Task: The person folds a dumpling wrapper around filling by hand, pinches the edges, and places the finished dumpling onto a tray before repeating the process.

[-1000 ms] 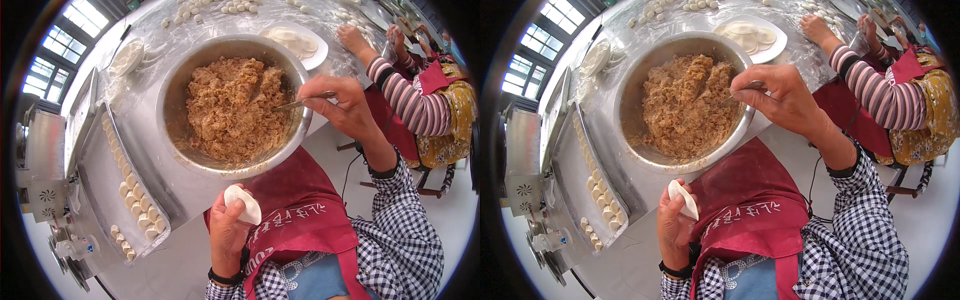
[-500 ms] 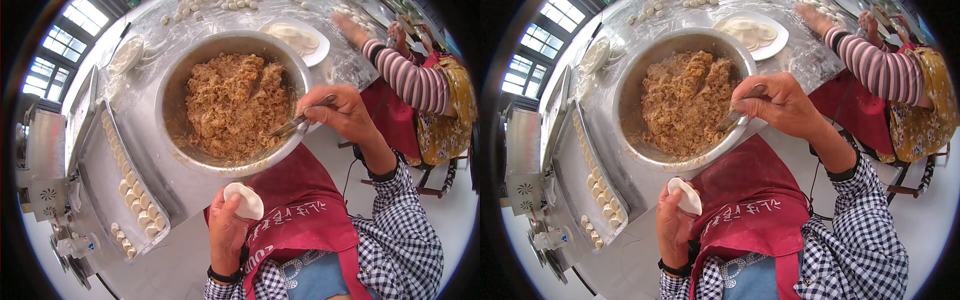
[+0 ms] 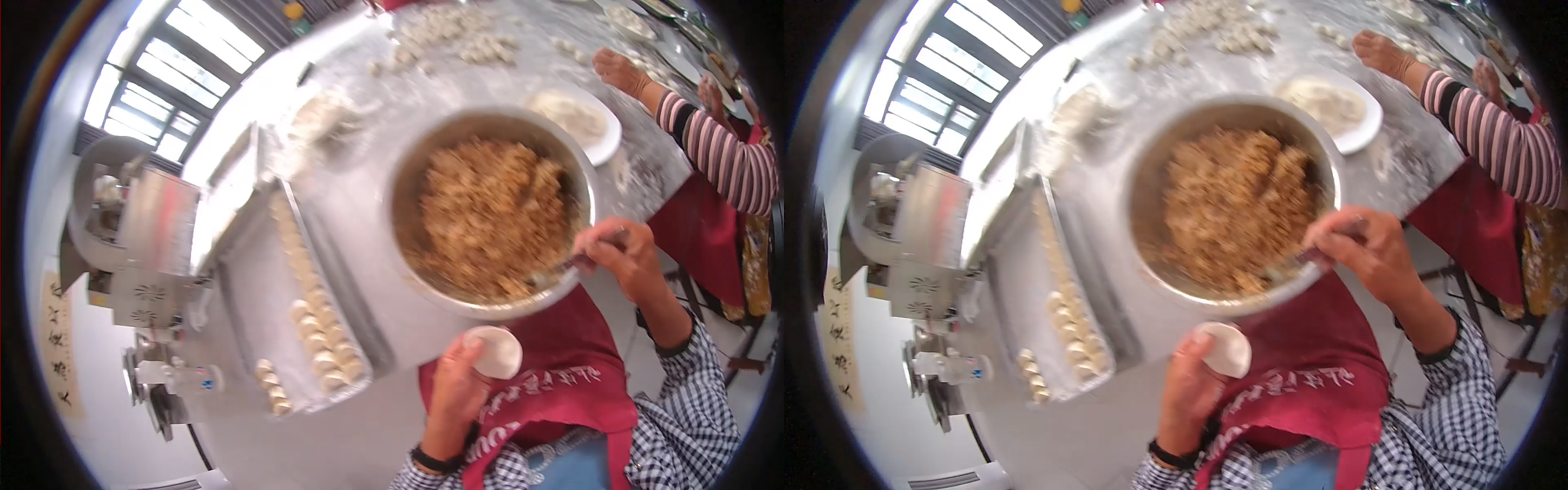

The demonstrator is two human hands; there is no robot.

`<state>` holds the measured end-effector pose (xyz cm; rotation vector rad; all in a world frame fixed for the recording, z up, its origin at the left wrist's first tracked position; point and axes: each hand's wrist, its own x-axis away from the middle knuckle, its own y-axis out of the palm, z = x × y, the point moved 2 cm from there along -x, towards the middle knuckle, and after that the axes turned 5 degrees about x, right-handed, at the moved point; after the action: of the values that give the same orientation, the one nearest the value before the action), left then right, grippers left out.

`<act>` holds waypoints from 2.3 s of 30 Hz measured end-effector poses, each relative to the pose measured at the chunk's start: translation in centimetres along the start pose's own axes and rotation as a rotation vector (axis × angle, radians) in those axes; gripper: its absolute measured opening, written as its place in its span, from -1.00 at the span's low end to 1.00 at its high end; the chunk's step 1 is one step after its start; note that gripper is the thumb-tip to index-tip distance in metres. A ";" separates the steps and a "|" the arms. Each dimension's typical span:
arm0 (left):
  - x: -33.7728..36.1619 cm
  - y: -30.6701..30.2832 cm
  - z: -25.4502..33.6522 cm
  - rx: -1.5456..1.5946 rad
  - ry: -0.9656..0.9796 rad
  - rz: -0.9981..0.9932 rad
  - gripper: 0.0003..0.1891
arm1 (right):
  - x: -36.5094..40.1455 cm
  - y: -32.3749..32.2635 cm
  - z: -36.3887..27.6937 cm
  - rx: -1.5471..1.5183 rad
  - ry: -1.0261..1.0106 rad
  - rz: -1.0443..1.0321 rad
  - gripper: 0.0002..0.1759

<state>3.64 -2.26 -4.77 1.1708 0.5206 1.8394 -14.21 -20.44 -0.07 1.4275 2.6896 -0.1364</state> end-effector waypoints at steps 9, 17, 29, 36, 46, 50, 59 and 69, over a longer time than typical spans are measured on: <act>0.3 -0.4 0.3 -0.043 -0.021 0.001 -0.70 | 0.3 0.7 0.0 -0.089 -0.014 -0.012 -0.94; -0.2 -0.8 0.1 -0.001 0.003 -0.060 -0.70 | 0.4 1.0 -0.1 -0.014 0.087 0.001 -0.92; -0.5 -0.3 -0.3 0.104 -0.043 0.014 -0.75 | 0.4 1.1 0.4 -0.337 0.094 0.079 -0.92; -1.2 1.1 -0.5 0.182 -0.059 -0.035 -0.68 | 0.8 1.2 0.5 -0.393 -0.014 0.165 -0.93; -1.4 1.7 -0.4 0.163 -0.020 0.030 -0.62 | 2.2 1.2 0.0 -0.009 -0.109 0.023 -0.91; -1.0 1.9 -0.2 0.170 -0.020 0.022 -0.59 | 3.6 1.6 0.3 -0.188 -0.170 0.074 -0.91; -0.9 2.5 -0.1 0.169 -0.014 -0.059 -0.58 | 5.0 2.0 -0.3 0.069 -0.509 -0.102 -0.88; -0.6 1.5 0.4 0.086 0.032 -0.009 -0.60 | 4.9 2.3 -1.7 0.255 -0.710 -0.338 -0.88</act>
<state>3.42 -3.61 -3.82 1.1955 0.6285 1.8464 -15.14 -14.96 0.94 0.7341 2.3109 -0.8555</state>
